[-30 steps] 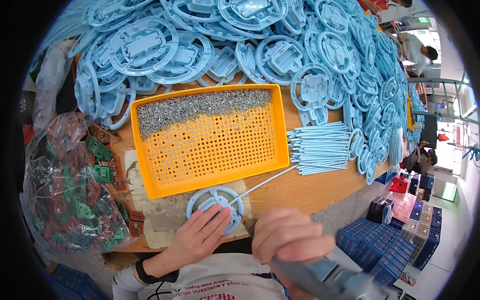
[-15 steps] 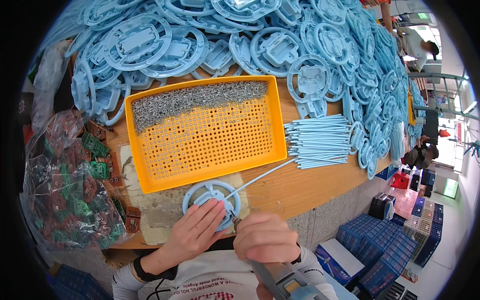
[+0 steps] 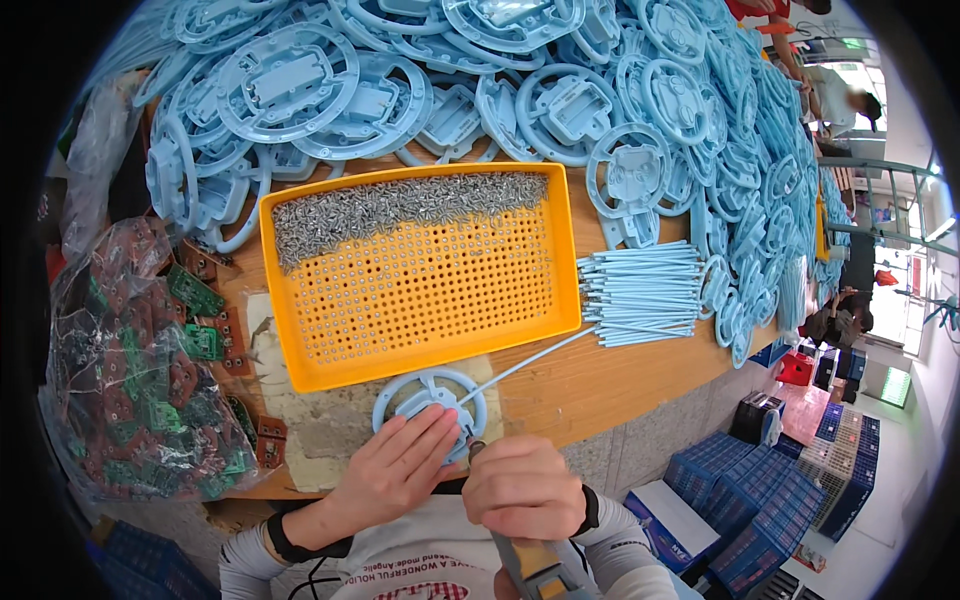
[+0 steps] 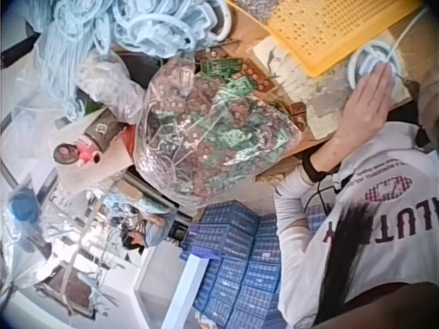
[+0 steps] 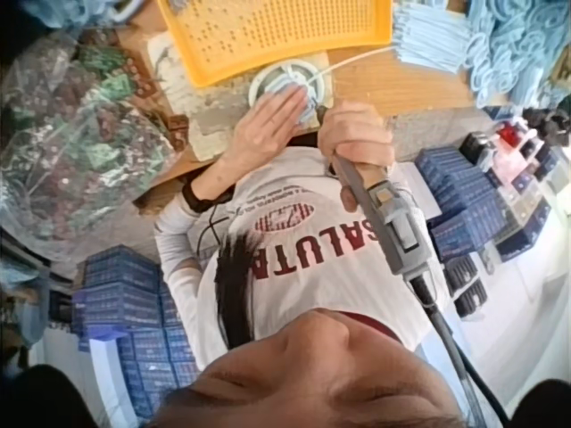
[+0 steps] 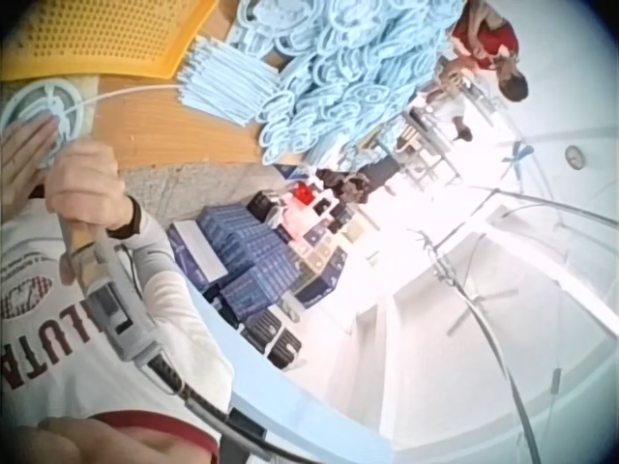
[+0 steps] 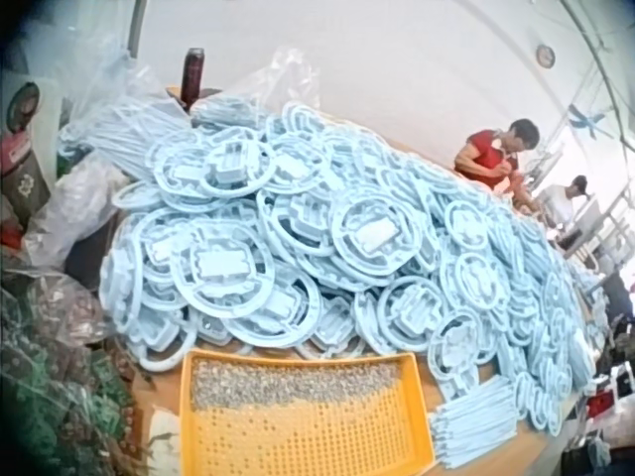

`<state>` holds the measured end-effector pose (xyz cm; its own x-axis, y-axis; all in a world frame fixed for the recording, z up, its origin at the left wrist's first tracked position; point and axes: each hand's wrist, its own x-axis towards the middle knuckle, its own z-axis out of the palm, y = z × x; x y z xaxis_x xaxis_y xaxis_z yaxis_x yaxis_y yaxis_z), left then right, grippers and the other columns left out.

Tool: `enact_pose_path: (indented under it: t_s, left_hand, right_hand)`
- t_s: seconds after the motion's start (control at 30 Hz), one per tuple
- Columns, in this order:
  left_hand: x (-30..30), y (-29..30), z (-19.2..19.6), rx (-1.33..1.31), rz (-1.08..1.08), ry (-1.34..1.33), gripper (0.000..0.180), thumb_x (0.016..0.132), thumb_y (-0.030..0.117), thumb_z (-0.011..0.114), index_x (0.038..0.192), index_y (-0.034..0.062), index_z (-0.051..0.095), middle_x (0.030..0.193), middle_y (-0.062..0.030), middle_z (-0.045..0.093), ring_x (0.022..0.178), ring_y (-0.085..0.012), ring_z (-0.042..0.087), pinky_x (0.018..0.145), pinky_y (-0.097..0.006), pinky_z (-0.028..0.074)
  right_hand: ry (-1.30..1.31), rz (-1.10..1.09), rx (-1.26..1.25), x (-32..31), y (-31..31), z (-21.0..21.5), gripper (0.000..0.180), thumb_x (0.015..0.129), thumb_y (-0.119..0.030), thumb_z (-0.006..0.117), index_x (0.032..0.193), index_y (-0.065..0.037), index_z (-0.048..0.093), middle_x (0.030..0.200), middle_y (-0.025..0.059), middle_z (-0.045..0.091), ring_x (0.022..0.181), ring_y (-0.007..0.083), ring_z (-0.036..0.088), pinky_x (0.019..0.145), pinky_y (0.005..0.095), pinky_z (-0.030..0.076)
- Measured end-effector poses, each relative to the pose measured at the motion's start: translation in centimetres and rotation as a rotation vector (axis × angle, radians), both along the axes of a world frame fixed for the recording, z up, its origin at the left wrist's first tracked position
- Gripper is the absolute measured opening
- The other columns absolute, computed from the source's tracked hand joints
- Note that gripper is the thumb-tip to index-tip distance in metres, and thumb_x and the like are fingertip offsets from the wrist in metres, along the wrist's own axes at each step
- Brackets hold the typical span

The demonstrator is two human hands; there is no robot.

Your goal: The person assembles small electronic devices by placing circuit boards into light blue plastic housings and securing them with screws using a power drill. The person repeatedly picks up a housing, inserts a board, and drives screws into the assembly before moving the finished unit aside.

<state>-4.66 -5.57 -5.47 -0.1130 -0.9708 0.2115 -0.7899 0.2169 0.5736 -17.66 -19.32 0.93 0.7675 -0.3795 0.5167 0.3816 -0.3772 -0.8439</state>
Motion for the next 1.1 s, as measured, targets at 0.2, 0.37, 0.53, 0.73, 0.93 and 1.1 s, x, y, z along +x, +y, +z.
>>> enact_pose_path:
  t_s: [0.2,0.37,0.53,0.73,0.93,1.1]
  left_hand:
    - [-0.1,-0.4,0.2,-0.055,0.04,0.022,0.042,0.084,0.028,0.068,0.116,0.001,0.062,0.123,-0.0093,0.061,0.116,-0.0227,0.057,0.097,-0.035,0.043]
    - [0.0,-0.3,0.3,-0.027,0.023,0.008,0.039,0.09,0.023,0.06,0.122,0.0012,0.06,0.132,-0.0081,0.056,0.125,-0.0193,0.051,0.105,-0.034,0.037]
    - [0.1,-0.2,0.2,-0.006,0.015,0.022,0.039,0.088,0.02,0.06,0.122,0.0012,0.06,0.131,-0.0085,0.057,0.125,-0.0197,0.051,0.106,-0.034,0.036]
    - [0.4,-0.6,0.3,-0.051,0.008,0.028,0.042,0.081,0.022,0.069,0.116,0.0012,0.063,0.123,-0.0106,0.061,0.118,-0.0252,0.056,0.1,-0.038,0.042]
    - [0.3,-0.3,0.2,-0.008,0.0,-0.011,0.04,0.087,0.023,0.059,0.122,0.0024,0.06,0.132,-0.0069,0.057,0.125,-0.0184,0.051,0.108,-0.034,0.034]
    - [0.4,-0.2,0.2,0.007,-0.002,-0.01,0.04,0.088,0.024,0.058,0.122,0.0031,0.06,0.132,-0.0061,0.056,0.125,-0.0172,0.051,0.109,-0.035,0.032]
  right_hand:
    - [-0.04,0.009,0.124,0.5,0.0,-0.2,0.016,0.089,-0.007,0.056,0.077,0.004,0.054,0.068,0.0114,0.058,0.053,0.0253,0.057,0.053,0.0347,0.048]
    - [-0.095,0.152,0.228,1.7,-2.0,0.3,0.026,0.089,-0.02,0.058,0.087,0.005,0.053,0.063,0.0112,0.057,0.047,0.024,0.054,0.047,0.0336,0.045]
    - [-0.18,0.234,0.224,1.8,-2.8,1.8,0.032,0.095,-0.025,0.057,0.083,0.005,0.055,0.063,0.0136,0.057,0.044,0.0242,0.051,0.046,0.0359,0.043]
    - [-0.268,-0.247,0.18,2.7,-6.7,2.5,0.056,0.085,-0.051,0.064,0.11,-0.004,0.046,0.061,0.0082,0.056,0.049,0.0206,0.054,0.049,0.03,0.038]
    - [-0.285,-0.385,0.026,5.6,-11.1,-1.0,0.065,0.088,-0.066,0.044,0.105,-0.004,0.044,0.054,0.0032,0.048,0.04,0.0124,0.045,0.045,0.0233,0.032]
    - [-0.205,-0.465,0.015,6.2,-11.3,-1.9,0.065,0.087,-0.067,0.043,0.102,-0.004,0.043,0.053,0.0025,0.047,0.039,0.0122,0.044,0.042,0.0215,0.032]
